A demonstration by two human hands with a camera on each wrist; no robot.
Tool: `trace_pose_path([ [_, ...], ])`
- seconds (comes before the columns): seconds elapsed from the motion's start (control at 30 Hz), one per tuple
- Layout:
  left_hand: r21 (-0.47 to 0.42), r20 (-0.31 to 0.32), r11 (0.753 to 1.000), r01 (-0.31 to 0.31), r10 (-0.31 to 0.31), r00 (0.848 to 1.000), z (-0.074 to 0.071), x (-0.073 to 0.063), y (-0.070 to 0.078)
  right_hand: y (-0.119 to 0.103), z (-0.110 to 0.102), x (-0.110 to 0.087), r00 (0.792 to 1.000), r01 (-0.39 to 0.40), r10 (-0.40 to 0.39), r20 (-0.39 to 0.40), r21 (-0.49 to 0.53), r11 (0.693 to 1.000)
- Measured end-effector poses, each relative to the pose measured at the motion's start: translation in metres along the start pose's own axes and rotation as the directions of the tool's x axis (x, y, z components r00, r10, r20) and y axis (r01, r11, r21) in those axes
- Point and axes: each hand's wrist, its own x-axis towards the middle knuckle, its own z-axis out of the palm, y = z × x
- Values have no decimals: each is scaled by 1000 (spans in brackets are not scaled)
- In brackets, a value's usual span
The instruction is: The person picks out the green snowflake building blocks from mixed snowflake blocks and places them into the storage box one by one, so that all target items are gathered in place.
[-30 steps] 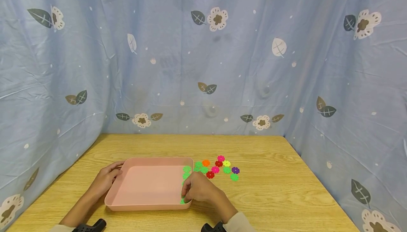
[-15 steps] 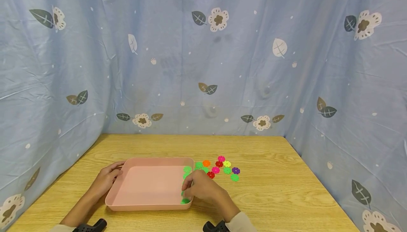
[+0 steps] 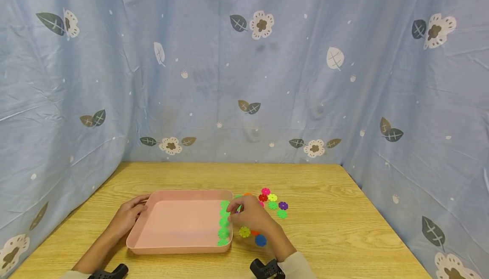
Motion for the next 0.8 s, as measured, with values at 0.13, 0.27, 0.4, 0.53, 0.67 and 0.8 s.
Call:
trace_pose_path([
  [0.13, 0, 2, 1000, 0, 0, 1000, 0, 0, 0, 1, -7, -1, 999, 8, -8, -33, -22, 1000],
  [0.27, -9, 4, 1000, 0, 0, 1000, 0, 0, 0, 3, -16, -2, 997, 21, -25, -70, -59, 998],
  [0.4, -6, 4, 1000, 0, 0, 1000, 0, 0, 1, 5, -26, -5, 995, 18, -24, -98, -56, 998],
  [0.53, -11, 9, 1000, -7, 7, 1000, 0, -1, 1, 8, -37, -7, 991, -22, 16, -133, -48, 999],
  [0.67, -12, 7, 1000, -6, 6, 1000, 0, -1, 1, 11, -46, -11, 984, -63, 52, -169, -60, 996],
  [0.8, -11, 1, 1000, 1, -1, 1000, 0, -1, 2, 15, -56, -15, 980, -83, 71, -185, -54, 995],
])
